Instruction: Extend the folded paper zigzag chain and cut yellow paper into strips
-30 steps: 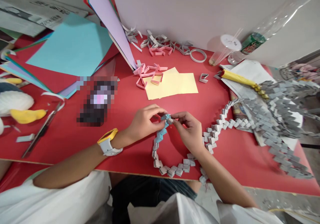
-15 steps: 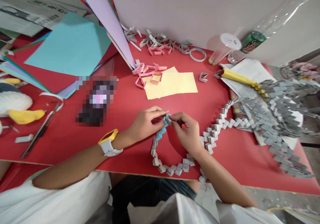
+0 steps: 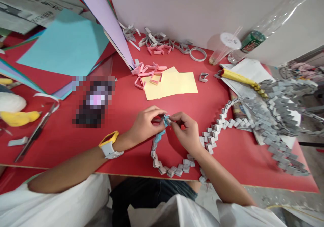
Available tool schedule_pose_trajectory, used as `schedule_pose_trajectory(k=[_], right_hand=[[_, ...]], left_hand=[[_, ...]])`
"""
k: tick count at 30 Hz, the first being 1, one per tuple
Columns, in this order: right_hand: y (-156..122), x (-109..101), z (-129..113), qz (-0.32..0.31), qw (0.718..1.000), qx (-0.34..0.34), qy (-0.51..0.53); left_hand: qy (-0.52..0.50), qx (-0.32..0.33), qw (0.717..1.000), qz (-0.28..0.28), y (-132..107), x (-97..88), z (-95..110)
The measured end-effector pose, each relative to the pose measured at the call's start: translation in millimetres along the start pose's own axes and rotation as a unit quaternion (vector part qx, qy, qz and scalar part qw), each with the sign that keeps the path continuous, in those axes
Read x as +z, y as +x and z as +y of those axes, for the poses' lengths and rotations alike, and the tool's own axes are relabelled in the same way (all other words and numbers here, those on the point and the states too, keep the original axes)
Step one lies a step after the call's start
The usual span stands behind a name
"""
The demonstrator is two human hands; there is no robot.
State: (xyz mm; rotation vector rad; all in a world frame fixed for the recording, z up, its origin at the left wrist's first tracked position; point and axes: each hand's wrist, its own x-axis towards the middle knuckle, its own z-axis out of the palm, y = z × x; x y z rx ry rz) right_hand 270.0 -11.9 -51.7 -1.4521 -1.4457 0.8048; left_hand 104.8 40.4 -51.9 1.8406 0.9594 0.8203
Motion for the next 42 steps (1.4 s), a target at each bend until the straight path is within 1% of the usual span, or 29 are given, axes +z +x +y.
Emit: schedule_pose_trajectory(k=[4, 9, 11, 15, 18, 22, 25, 27, 30, 32, 34, 38, 40, 42], right_hand=[[0, 0, 0, -0.008, 1.0, -0.014, -0.008], [0, 0, -2, -0.014, 0.999, -0.032, -0.028], [0, 0, -3, -0.011, 0.999, -0.038, -0.034], [0, 1, -3, 0.002, 0.998, -0.048, -0.042], [0, 1, -3, 0.013, 0.998, -0.043, -0.046], [0, 2, -3, 0.016, 0.999, -0.023, -0.038], [1, 2, -3, 0.017, 1.0, 0.005, -0.014], [2, 2, -2, 0.013, 1.0, 0.019, -0.005], [4, -1, 0, 0.003, 1.0, 0.013, 0.002], [4, -2, 1, -0.01, 1.0, 0.005, 0.011], [4, -4, 2, -0.018, 1.0, 0.006, 0.018], [3, -3, 2, -0.014, 0.998, 0.046, 0.028], [2, -3, 1, -0.014, 0.997, 0.066, 0.044], [1, -3, 1, -0.022, 0.996, 0.073, 0.056]], left_hand=[[-0.005, -0.008, 1.0, 0.003, 0, 2.4, 0], [0.029, 0.012, 0.999, 0.008, 0, 2.3, -1], [0.025, 0.004, 1.0, 0.002, 1, 1.7, -1], [-0.05, -0.045, 0.997, -0.031, 2, 1.2, -1], [-0.083, -0.053, 0.994, -0.048, 2, 1.9, -3], [-0.106, -0.068, 0.991, -0.054, 3, 3.1, -9], [-0.139, -0.1, 0.984, -0.045, 3, 4.0, -15], [-0.185, -0.134, 0.973, -0.029, 4, 4.4, -17], [-0.246, -0.176, 0.953, -0.002, 3, 4.1, -15], [-0.255, -0.181, 0.95, 0.008, 3, 3.5, -12], [-0.232, -0.162, 0.959, 0.017, 2, 3.2, -9], [-0.134, -0.074, 0.987, 0.039, -2, 4.2, -6], [-0.097, -0.04, 0.994, 0.039, -3, 5.2, -5], [-0.068, -0.011, 0.997, 0.037, -5, 6.0, -4]])
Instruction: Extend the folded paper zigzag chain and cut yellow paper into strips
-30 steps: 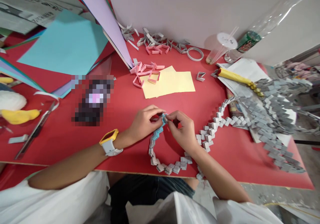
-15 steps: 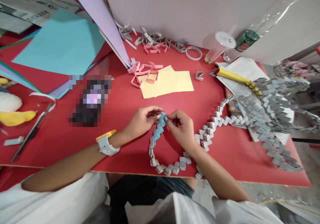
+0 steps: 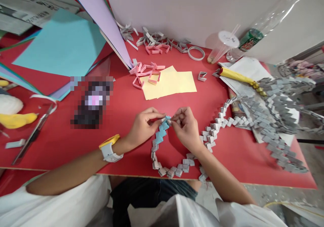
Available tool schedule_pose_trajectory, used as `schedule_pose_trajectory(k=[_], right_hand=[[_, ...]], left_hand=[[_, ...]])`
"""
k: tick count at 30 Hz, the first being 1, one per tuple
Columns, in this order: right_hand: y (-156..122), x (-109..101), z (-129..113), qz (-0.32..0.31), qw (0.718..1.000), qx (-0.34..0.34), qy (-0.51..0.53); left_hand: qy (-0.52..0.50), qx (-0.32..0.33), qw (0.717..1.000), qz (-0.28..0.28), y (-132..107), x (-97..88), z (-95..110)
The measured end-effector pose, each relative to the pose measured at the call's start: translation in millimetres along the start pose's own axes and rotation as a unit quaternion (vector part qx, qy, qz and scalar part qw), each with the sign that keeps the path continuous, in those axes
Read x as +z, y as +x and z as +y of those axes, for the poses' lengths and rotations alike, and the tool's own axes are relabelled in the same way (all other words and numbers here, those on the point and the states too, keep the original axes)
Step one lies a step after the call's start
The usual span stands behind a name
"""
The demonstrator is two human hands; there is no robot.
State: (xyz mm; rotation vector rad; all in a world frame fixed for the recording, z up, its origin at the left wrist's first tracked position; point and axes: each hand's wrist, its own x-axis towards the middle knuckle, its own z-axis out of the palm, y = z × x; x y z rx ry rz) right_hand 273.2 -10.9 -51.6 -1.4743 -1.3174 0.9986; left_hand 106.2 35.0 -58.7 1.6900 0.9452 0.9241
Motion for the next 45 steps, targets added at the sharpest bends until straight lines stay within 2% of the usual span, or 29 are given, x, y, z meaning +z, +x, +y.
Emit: schedule_pose_trajectory(k=[6, 10, 12, 14, 17, 19, 21, 25, 29, 34, 37, 41, 43, 45], right_hand=[[0, -1, 1, -0.023, 1.0, -0.017, 0.007], [3, 0, 0, 0.031, 0.999, -0.022, 0.01], [5, 0, -3, 0.073, 0.996, -0.021, 0.036], [6, 0, -4, 0.103, 0.992, -0.009, 0.074], [4, 0, -6, 0.124, 0.986, 0.005, 0.115], [3, 1, -7, 0.122, 0.985, -0.003, 0.122], [2, 3, -7, 0.112, 0.987, -0.022, 0.112], [1, 6, -9, 0.106, 0.988, -0.068, 0.085], [-1, 7, -12, 0.104, 0.989, -0.074, 0.078], [-2, 4, -12, 0.067, 0.993, -0.091, 0.043], [-1, 1, -8, 0.037, 0.994, -0.095, 0.046], [2, -3, -7, 0.053, 0.993, -0.101, -0.011], [3, -3, -8, 0.077, 0.991, -0.103, -0.043], [4, -2, -8, 0.071, 0.994, -0.081, -0.026]], left_hand=[[0.081, 0.089, 0.993, 0.007, -3, -0.9, 6], [0.092, 0.105, 0.99, 0.023, -3, -0.9, 10], [0.056, 0.07, 0.995, 0.035, -4, 1.6, 9], [-0.012, -0.006, 0.999, 0.031, -6, 5.5, 9], [-0.132, -0.14, 0.981, -0.02, -8, 10.5, 9], [-0.167, -0.178, 0.969, -0.04, -9, 11.6, 11], [-0.146, -0.162, 0.976, -0.022, -10, 11.3, 13], [-0.065, -0.079, 0.994, 0.028, -13, 11.0, 12], [-0.043, -0.049, 0.997, 0.035, -19, 14.3, 9], [-0.007, -0.004, 0.999, 0.053, -22, 15.2, 6], [0.023, 0.022, 0.999, 0.039, -20, 13.0, 5], [-0.01, 0.007, 1.0, 0.021, -16, 10.4, 7], [-0.038, -0.019, 0.998, 0.04, -14, 9.5, 10], [-0.06, -0.04, 0.996, 0.058, -13, 8.5, 13]])
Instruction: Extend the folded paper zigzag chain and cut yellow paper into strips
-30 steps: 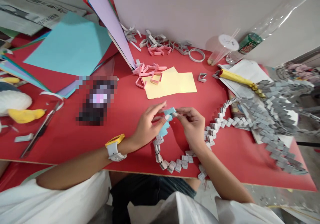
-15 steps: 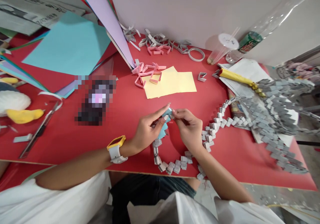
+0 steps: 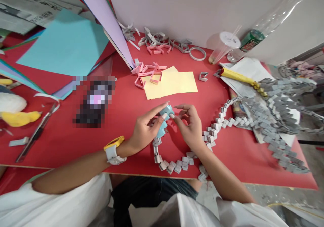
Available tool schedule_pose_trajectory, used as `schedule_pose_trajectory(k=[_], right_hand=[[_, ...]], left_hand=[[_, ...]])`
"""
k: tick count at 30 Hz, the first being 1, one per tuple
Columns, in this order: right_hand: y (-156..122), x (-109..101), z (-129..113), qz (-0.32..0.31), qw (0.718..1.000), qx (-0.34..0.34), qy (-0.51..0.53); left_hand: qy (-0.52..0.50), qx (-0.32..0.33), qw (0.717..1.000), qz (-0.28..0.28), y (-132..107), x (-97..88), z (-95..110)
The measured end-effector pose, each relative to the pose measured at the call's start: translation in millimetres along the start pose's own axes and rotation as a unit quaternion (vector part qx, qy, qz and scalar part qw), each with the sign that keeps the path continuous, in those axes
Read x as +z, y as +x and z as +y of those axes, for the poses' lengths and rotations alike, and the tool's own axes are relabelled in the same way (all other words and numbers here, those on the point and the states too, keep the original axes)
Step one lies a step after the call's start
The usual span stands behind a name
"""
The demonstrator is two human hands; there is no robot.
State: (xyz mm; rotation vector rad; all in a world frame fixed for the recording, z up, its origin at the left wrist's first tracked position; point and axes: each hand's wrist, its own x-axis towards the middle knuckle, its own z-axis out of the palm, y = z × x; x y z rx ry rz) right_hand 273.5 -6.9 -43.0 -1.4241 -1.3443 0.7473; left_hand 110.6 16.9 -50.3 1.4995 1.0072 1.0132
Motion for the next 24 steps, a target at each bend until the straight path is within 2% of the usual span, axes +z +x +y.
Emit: schedule_pose_trajectory(k=[4, 11, 16, 21, 24], right_hand=[[-0.1, 2.2, 0.1, -0.025, 0.996, 0.055, 0.067], [-4.6, 1.7, -0.3, 0.001, 0.998, -0.001, 0.063], [-6.4, 0.8, -1.6, 0.004, 0.999, -0.047, 0.012], [-6.9, 0.9, -2.2, 0.015, 0.999, -0.038, 0.011], [-7.3, 1.2, -2.1, 0.002, 0.999, -0.023, 0.025]], left_hand=[[-0.029, -0.017, 0.999, 0.005, 0.7, -0.7, 3.9], [-0.068, -0.04, 0.997, -0.02, -2.7, 2.0, 1.2], [-0.033, -0.036, 0.998, -0.032, -2.7, 1.7, 0.3], [-0.01, -0.029, 0.997, -0.066, -1.4, -1.3, -0.3], [-0.063, -0.051, 0.995, -0.053, 0.1, -2.1, -0.3]])
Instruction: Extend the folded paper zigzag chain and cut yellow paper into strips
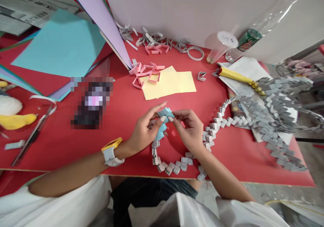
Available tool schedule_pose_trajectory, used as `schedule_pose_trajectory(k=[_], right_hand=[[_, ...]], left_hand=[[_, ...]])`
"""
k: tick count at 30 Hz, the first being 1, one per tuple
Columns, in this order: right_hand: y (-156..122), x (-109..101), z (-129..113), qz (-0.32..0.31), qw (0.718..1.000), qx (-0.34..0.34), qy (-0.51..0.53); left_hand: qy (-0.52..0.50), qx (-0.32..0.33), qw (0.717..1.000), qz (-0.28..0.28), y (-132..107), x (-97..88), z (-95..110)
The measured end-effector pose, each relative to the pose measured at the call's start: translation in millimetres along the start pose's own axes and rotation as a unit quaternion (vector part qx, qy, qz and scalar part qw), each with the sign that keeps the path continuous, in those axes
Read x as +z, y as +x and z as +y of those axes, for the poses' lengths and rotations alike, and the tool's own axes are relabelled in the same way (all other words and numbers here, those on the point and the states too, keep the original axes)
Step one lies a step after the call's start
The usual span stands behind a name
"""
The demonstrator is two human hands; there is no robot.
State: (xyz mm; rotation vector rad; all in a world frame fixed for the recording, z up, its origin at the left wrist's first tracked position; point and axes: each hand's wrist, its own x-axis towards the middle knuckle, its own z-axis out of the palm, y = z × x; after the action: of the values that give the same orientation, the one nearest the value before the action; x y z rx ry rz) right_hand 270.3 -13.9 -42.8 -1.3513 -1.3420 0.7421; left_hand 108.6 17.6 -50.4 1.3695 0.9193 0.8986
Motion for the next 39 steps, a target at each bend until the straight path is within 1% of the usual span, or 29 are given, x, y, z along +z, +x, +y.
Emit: schedule_pose_trajectory(k=[3, 5, 9, 12, 17, 19, 21, 24, 26, 27, 31, 35, 37, 38, 39], right_hand=[[-2, 2, 1, 0.006, 1.0, 0.001, 0.03], [-4, 3, 2, 0.024, 0.999, 0.004, 0.039], [-12, 7, 0, 0.063, 0.997, 0.003, 0.037], [-16, 9, -3, 0.086, 0.995, 0.0, 0.048], [-17, 9, -5, 0.08, 0.995, 0.025, 0.049], [-16, 8, -6, 0.075, 0.995, 0.029, 0.05], [-16, 7, -6, 0.066, 0.996, 0.025, 0.052], [-16, 7, -6, 0.051, 0.997, 0.013, 0.054], [-17, 6, -6, 0.048, 0.998, 0.009, 0.05], [-17, 6, -6, 0.048, 0.998, 0.007, 0.047], [-17, 6, -6, 0.048, 0.998, -0.01, 0.035], [-17, 5, -6, 0.037, 0.998, -0.055, 0.001], [-16, 4, -6, 0.032, 0.997, -0.076, -0.008], [-16, 4, -6, 0.033, 0.996, -0.079, -0.007], [-15, 3, -6, 0.036, 0.996, -0.077, -0.004]], left_hand=[[-0.038, -0.037, 0.999, 0.004, 1, -0.3, 2], [-0.026, -0.049, 0.998, 0.0, 1, -0.4, 4], [0.015, -0.022, 1.0, 0.007, -1, -0.4, 6], [0.014, -0.01, 1.0, 0.002, -2, 0.1, 6], [0.015, -0.016, 1.0, -0.005, -1, -1.5, 10], [0.037, 0.005, 0.999, -0.009, 0, -3.8, 11], [0.066, 0.059, 0.996, -0.02, 1, -6.3, 11], [0.131, 0.172, 0.976, -0.019, 3, -9.0, 8], [0.169, 0.217, 0.961, -0.01, 4, -9.8, 5], [0.179, 0.229, 0.957, -0.009, 4, -10.0, 5], [0.204, 0.265, 0.942, -0.029, 4, -10.8, 4], [0.224, 0.278, 0.933, -0.042, 4, -12.0, 3], [0.216, 0.279, 0.935, -0.045, 4, -12.2, 3], [0.205, 0.27, 0.939, -0.047, 4, -12.0, 4], [0.185, 0.248, 0.95, -0.051, 4, -11.7, 5]])
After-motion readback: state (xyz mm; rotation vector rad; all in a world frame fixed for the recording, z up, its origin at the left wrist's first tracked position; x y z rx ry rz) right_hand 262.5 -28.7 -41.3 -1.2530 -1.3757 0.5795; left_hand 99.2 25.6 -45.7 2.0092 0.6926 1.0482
